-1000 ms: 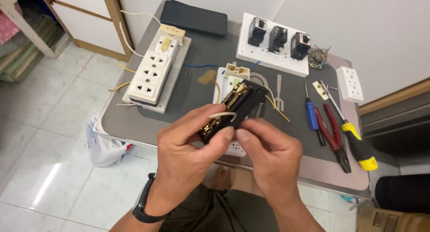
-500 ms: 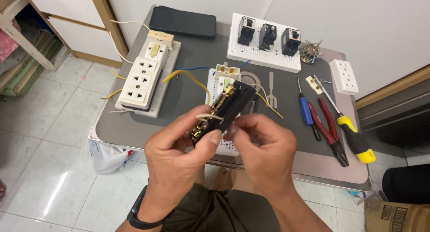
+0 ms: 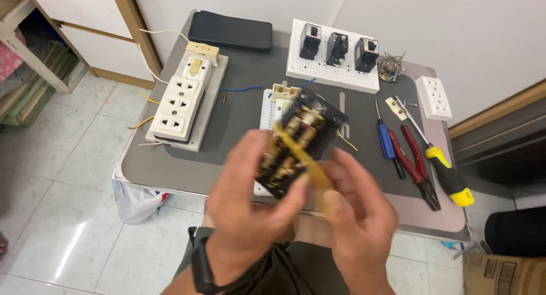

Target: Assembling and securing the casing of electrical power strips and sockets using a screwdriver.

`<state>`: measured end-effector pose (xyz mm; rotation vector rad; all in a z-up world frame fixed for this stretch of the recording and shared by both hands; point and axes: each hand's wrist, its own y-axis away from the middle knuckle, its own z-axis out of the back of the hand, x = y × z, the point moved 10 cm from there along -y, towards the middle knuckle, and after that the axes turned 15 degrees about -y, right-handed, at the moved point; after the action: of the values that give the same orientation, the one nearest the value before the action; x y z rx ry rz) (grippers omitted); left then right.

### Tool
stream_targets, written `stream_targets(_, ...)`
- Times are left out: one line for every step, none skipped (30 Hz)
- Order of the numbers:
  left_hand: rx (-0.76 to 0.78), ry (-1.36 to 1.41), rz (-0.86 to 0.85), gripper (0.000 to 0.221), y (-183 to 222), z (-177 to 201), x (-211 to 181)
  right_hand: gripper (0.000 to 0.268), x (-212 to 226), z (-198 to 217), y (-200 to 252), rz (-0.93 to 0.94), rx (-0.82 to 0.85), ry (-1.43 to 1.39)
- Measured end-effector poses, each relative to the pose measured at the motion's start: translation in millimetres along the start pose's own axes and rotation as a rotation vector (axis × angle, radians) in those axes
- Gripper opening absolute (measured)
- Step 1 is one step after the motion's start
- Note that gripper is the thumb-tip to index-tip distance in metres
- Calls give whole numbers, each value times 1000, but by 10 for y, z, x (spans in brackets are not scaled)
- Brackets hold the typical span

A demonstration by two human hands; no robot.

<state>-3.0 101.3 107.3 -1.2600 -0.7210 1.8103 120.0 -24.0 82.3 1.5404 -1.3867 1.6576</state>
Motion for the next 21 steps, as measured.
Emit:
stream_targets(29, -28, -63, 58, 49, -79, -78, 75, -149, -5, 33, -199, -22, -245)
stream_targets(33, -20, -75, 58, 30, -62, -149, 75, -137, -19, -11, -192, -35, -249)
stream_targets(49, -30, -87, 52, 8, -60, -229, 54, -129, -21, -58, -196, -55, -290)
stream_targets(65, -39, -99, 47, -14, -58, -309, 34, -122, -22, -107, -199, -76, -331)
stream_targets(70, -33, -107, 47, -57, -13, -308, 34, -72, 11, -146, -196, -86, -333)
stream_targets(242, 158, -25, 58, -78, -127, -231, 38, -16, 12, -184, -187, -67, -364)
stream_targets(415, 342, 61, 68, -53, -231, -180, 42, 31, 1, -211, -183, -43, -396)
stream_targets(420, 341, 59, 68, -111, -191, -184, 42, 5, 33, -209, -184, -47, -399)
stream_targets(400, 347, 59, 61, -190, -135, -186, 45, -18, 55, -213, -187, -43, -419)
stream_targets(380, 352, 59, 55, -270, -80, -194, 48, -37, 80, -218, -189, -38, -440)
stream_targets(387, 353, 53, 55, -329, -58, -216, 48, -44, 106, -219, -187, -46, -444)
stream_targets(374, 336, -11, 53, -394, -10, -285, 44, -46, 92, -220, -186, -11, -432)
stream_targets(360, 320, -70, 51, -446, 38, -351, 41, -52, 81, -213, -187, 25, -417)
stream_targets(367, 321, -73, 51, -547, 24, -393, 41, -21, 96, -209, -188, 18, -419)
stream_targets(391, 325, -226, 45, -611, 28, -578, 39, 27, 79, -202, -174, 48, -368)
stream_targets(418, 329, -380, 39, -653, 35, -755, 37, 73, 58, -194, -160, 79, -317)
stream_targets(422, 326, -380, 39, -690, 8, -763, 37, 11, 104, -182, -163, 78, -321)
stream_targets(466, 373, -474, 28, -678, -21, -866, 35, -65, 181, -173, -179, 42, -326)
stream_targets(509, 423, -571, 18, -666, -45, -968, 34, -136, 260, -170, -191, 6, -330)
stream_targets(512, 421, -576, 18, -685, -7, -983, 34, -78, 242, -174, -190, 3, -334)
stream_targets(521, 418, -557, 15, -712, 9, -985, 38, -31, 219, -180, -199, 10, -365)
